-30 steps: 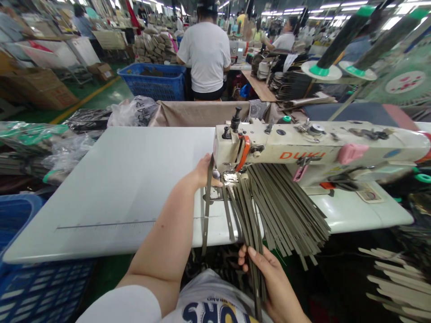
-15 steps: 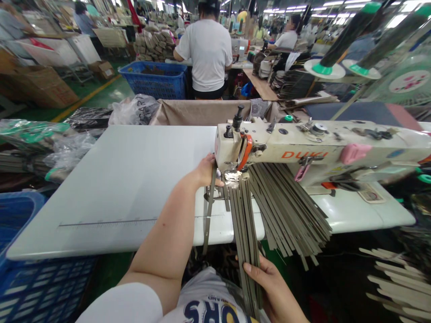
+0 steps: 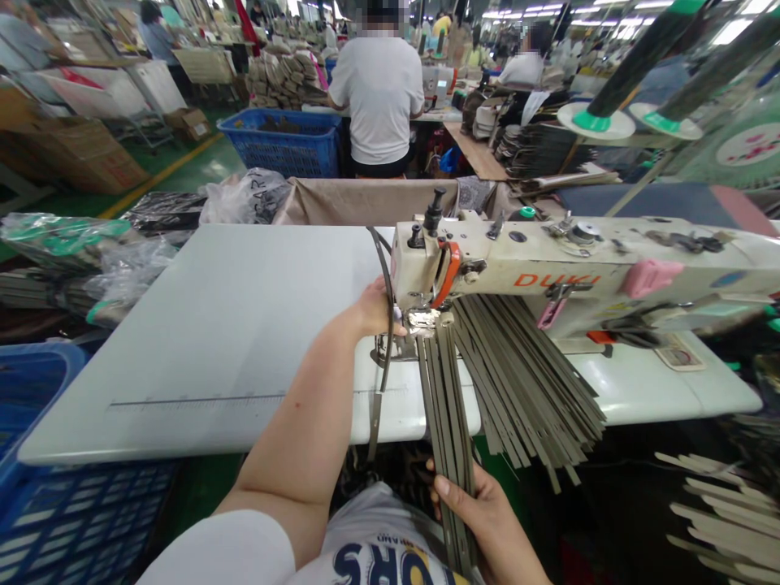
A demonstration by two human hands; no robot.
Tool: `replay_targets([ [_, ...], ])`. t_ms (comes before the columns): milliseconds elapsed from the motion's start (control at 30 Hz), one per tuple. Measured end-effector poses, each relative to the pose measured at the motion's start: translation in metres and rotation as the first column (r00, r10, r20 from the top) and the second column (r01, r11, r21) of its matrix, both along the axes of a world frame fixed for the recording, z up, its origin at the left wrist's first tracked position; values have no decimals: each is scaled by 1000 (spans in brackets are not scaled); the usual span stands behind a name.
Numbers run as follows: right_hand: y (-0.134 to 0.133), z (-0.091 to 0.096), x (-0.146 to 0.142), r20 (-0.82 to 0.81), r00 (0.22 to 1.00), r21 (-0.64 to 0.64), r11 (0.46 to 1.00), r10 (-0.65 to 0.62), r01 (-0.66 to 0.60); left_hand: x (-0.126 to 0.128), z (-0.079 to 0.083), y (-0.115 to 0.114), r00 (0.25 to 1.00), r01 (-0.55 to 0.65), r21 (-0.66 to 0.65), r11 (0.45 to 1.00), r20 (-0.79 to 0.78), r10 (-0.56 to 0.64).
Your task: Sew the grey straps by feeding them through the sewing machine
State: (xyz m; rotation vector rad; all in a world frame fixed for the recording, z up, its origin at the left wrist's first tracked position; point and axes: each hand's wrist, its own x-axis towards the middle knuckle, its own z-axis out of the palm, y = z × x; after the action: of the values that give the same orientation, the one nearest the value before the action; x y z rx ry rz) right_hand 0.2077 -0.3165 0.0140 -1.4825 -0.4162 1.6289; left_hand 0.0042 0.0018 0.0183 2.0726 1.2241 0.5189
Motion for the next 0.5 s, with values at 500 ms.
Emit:
replay_targets([
  [500, 0, -6, 0, 85, 995, 6, 998, -55, 55, -3, -8, 4, 963, -114, -103, 988, 232, 136],
])
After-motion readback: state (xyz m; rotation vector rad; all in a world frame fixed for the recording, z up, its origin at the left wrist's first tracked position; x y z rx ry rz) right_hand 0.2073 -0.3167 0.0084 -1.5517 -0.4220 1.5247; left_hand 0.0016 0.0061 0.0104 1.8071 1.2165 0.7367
